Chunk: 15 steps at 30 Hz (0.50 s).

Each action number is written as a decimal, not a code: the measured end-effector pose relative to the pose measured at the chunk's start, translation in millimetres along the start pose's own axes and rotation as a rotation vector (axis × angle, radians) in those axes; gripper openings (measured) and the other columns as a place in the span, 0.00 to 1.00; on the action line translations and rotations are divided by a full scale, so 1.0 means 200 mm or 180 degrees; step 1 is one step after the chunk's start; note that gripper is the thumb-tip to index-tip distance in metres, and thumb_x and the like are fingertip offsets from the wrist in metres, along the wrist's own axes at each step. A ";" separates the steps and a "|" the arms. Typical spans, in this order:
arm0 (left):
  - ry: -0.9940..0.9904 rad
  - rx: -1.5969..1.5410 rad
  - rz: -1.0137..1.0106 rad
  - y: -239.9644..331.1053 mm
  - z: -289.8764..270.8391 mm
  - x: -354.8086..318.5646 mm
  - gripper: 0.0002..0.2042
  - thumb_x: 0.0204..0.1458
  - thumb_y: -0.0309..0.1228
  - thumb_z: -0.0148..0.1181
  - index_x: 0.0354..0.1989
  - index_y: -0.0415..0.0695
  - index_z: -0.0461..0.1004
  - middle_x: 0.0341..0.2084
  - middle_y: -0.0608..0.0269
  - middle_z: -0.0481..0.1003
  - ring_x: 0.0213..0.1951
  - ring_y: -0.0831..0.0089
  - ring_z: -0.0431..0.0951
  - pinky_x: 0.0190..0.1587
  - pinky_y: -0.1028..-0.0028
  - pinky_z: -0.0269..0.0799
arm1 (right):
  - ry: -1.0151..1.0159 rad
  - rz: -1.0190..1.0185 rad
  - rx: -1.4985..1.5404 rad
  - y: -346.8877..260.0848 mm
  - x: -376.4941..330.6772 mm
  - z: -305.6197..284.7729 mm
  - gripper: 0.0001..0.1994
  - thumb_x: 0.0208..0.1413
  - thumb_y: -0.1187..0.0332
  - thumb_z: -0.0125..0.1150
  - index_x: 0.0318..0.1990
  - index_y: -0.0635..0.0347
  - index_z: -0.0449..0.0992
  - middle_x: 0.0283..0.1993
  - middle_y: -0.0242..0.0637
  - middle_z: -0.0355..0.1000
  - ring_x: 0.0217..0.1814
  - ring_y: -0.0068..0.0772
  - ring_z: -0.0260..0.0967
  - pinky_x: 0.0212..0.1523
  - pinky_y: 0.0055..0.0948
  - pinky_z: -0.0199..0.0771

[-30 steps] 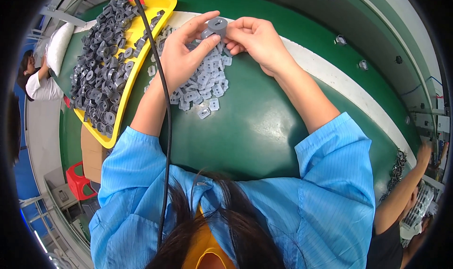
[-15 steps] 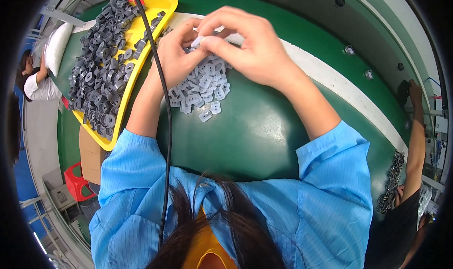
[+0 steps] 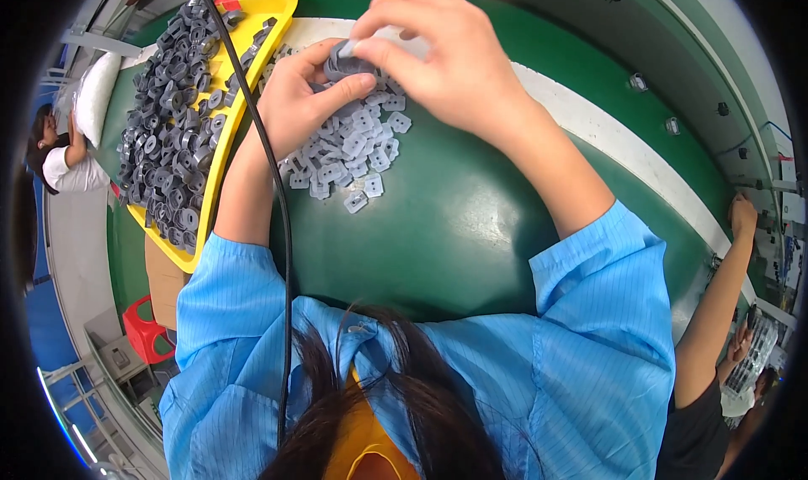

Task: The person assembles small grey plastic housings by hand, inserting white plastic clips into them.

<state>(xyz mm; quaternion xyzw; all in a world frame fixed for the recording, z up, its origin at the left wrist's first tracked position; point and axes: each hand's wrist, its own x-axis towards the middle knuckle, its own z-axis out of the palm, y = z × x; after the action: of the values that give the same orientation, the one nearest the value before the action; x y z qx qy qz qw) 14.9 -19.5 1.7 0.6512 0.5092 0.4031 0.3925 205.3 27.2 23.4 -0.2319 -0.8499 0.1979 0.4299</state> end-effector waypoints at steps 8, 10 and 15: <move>-0.0429 0.0790 0.0222 0.07 -0.01 -0.01 0.19 0.48 0.36 0.64 0.45 0.37 0.72 0.29 0.61 0.76 0.32 0.79 0.74 0.36 0.76 0.69 | 0.0071 -0.0348 -0.0492 -0.02 -0.03 0.02 0.04 0.45 0.70 0.63 0.29 0.58 0.77 0.33 0.32 0.67 0.41 0.35 0.65 0.39 0.31 0.68; -0.0466 0.0789 0.0235 0.05 -0.02 0.00 0.19 0.49 0.36 0.64 0.45 0.36 0.72 0.29 0.60 0.76 0.32 0.77 0.74 0.37 0.75 0.70 | -0.0434 -0.0133 -0.0540 -0.02 -0.02 0.01 0.05 0.45 0.69 0.63 0.29 0.59 0.78 0.33 0.33 0.67 0.40 0.36 0.65 0.41 0.32 0.68; -0.0493 0.0893 0.0378 0.06 -0.01 -0.01 0.20 0.47 0.36 0.65 0.43 0.34 0.72 0.29 0.54 0.76 0.31 0.71 0.76 0.36 0.72 0.70 | -0.0369 0.0177 -0.0368 -0.04 -0.01 0.01 0.07 0.44 0.70 0.64 0.32 0.58 0.78 0.36 0.32 0.70 0.41 0.35 0.67 0.41 0.31 0.69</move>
<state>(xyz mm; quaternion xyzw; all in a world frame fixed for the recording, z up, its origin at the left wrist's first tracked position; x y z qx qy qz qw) 17.0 -24.3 12.2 0.7577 0.4893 0.2992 0.3113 202.5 20.4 25.4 -0.2680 -0.8766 0.1735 0.3602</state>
